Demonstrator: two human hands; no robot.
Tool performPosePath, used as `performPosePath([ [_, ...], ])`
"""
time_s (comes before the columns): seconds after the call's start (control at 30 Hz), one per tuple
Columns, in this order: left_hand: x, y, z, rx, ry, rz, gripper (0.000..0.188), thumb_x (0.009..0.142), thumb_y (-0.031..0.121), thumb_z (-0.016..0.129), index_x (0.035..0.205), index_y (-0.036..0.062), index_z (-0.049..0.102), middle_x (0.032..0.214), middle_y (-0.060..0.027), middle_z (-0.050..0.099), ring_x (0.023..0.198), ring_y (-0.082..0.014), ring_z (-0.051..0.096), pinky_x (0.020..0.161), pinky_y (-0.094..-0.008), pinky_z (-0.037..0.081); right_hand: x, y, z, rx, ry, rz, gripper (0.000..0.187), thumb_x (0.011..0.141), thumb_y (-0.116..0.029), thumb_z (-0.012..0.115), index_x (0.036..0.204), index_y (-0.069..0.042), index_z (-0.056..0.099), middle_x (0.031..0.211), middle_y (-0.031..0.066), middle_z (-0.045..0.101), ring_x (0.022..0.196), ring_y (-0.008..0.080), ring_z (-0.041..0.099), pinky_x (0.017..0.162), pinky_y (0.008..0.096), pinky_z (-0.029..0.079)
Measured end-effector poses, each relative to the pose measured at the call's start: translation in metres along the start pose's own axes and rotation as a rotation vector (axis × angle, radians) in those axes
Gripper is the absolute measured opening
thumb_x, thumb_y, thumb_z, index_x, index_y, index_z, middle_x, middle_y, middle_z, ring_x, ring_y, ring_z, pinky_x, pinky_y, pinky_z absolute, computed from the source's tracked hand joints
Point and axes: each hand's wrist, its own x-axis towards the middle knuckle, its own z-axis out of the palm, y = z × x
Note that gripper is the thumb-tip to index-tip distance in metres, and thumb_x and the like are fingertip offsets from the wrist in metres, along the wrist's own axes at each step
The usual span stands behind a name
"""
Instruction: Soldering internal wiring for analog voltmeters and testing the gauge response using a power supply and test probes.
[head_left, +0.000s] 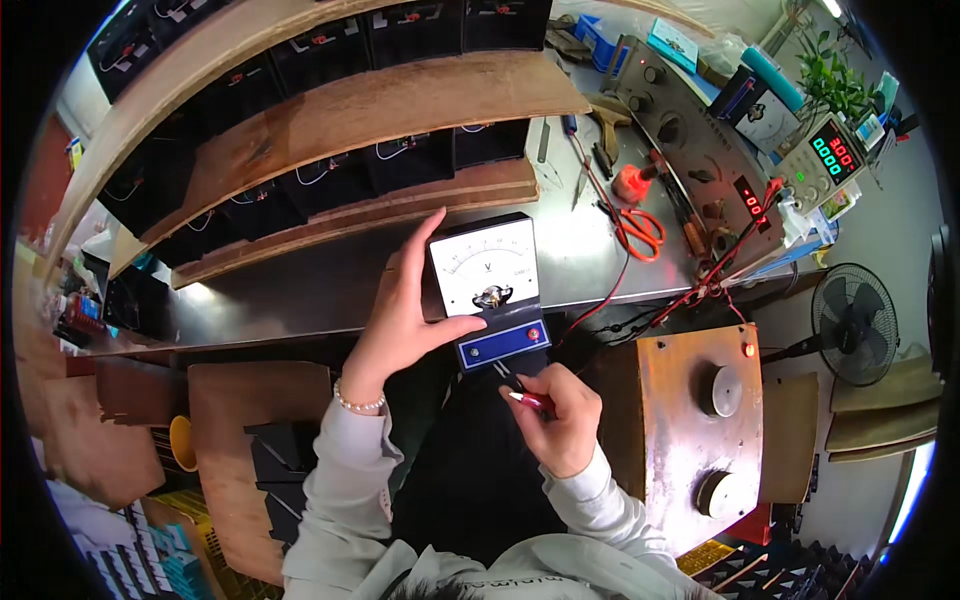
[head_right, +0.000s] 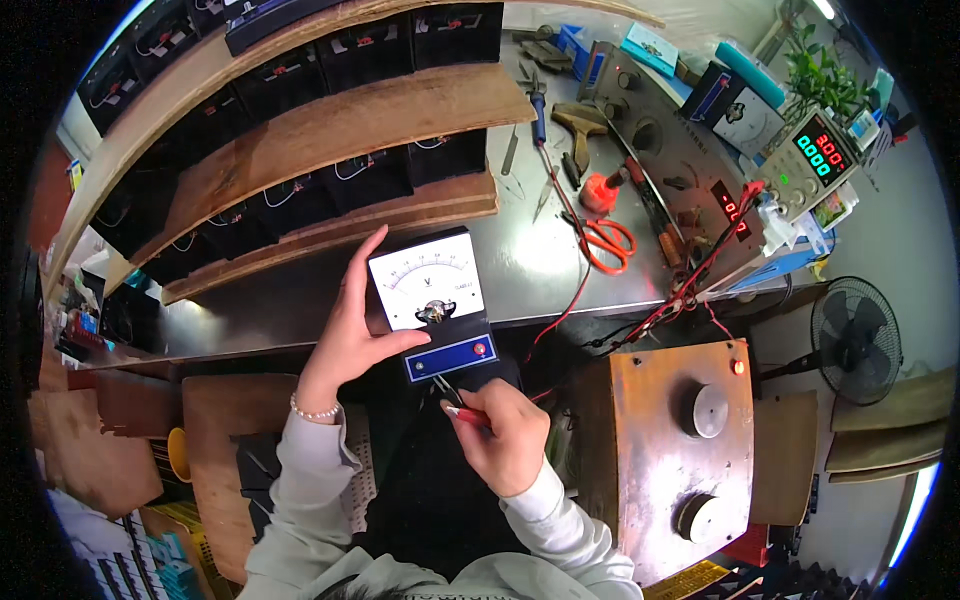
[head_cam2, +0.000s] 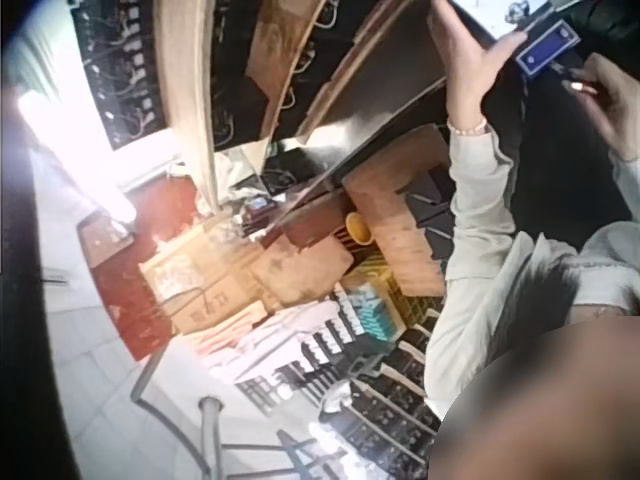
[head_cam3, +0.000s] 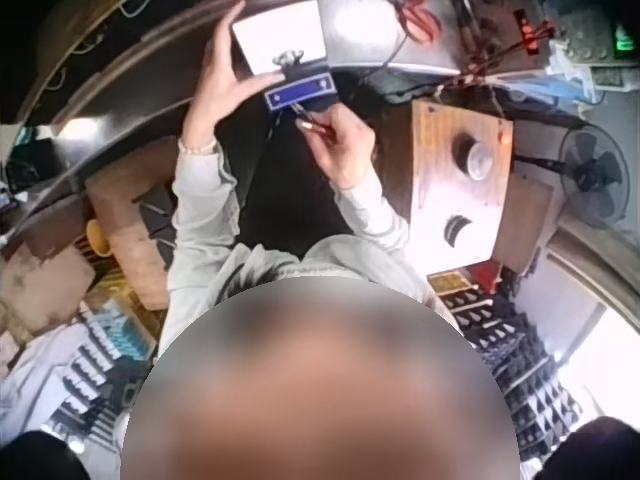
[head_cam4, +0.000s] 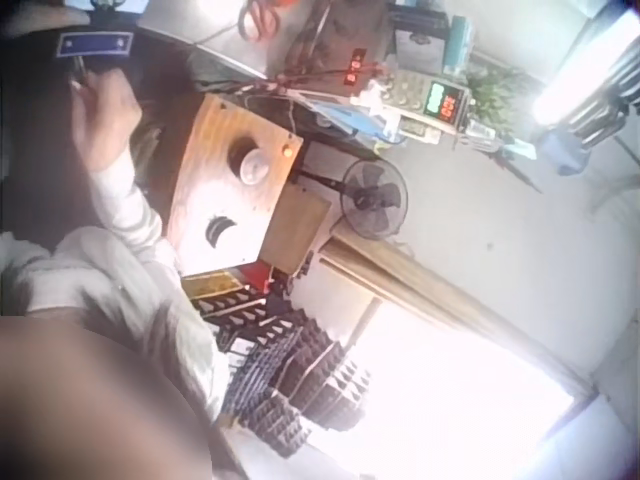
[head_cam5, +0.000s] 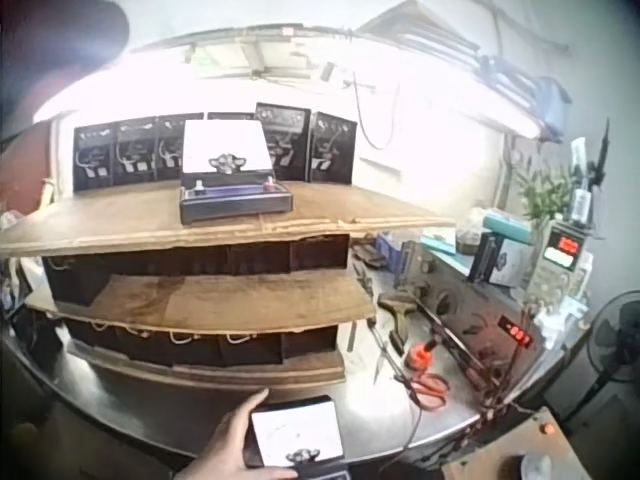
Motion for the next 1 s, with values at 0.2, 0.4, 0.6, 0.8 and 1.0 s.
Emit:
performPosePath([
  [0.2,-0.002,0.000,0.001,0.016,0.005,0.024,0.119,0.070,0.024,0.090,0.160,0.0047,0.014,0.138,-0.0290,0.051,0.126,-0.0424,0.052,0.106,-0.0445,0.040,0.014,-0.021,0.017,-0.147,-0.089,0.071,0.024,0.072,-0.003,0.086,0.081,0.001,0.064,0.073,0.0103,0.063,0.069,0.0194,0.070,0.059,0.0290,0.055],
  [0.4,-0.005,-0.003,-0.002,0.114,0.028,0.070,0.115,0.073,0.023,0.088,0.159,0.0034,0.014,0.132,-0.0279,0.054,0.122,-0.0421,0.055,0.104,-0.0439,0.041,-0.008,-0.013,0.013,0.389,0.030,0.452,0.032,0.076,0.000,0.085,0.097,-0.002,0.060,0.093,0.0042,0.066,0.081,0.0098,0.065,0.069,0.0237,0.053],
  [0.6,-0.008,-0.003,0.002,-0.078,0.037,-0.066,0.113,0.073,0.021,0.088,0.159,0.0045,0.016,0.128,-0.0253,0.056,0.123,-0.0379,0.056,0.103,-0.0425,0.042,-0.001,0.012,-0.016,0.219,0.131,0.231,0.022,0.076,0.002,0.084,0.087,0.000,0.064,0.078,0.0039,0.062,0.067,0.0099,0.059,0.059,0.0235,0.046],
  [0.8,-0.005,-0.003,0.005,-0.116,0.032,-0.058,0.113,0.074,0.019,0.089,0.159,0.0054,0.016,0.122,-0.0205,0.059,0.116,-0.0309,0.059,0.097,-0.0396,0.046,0.022,0.025,-0.019,-0.081,0.057,0.048,0.022,0.074,0.000,0.085,0.083,0.002,0.065,0.071,0.0090,0.059,0.061,0.0166,0.059,0.055,0.0267,0.045],
  [1.0,-0.003,-0.005,0.009,-0.047,0.026,-0.039,0.112,0.074,0.018,0.089,0.159,0.0056,0.017,0.124,-0.0198,0.059,0.115,-0.0288,0.059,0.097,-0.0385,0.048,0.019,0.024,-0.011,0.070,0.084,0.244,0.020,0.076,0.002,0.083,0.088,0.003,0.067,0.080,0.0055,0.066,0.069,0.0089,0.062,0.061,0.0230,0.048],
])
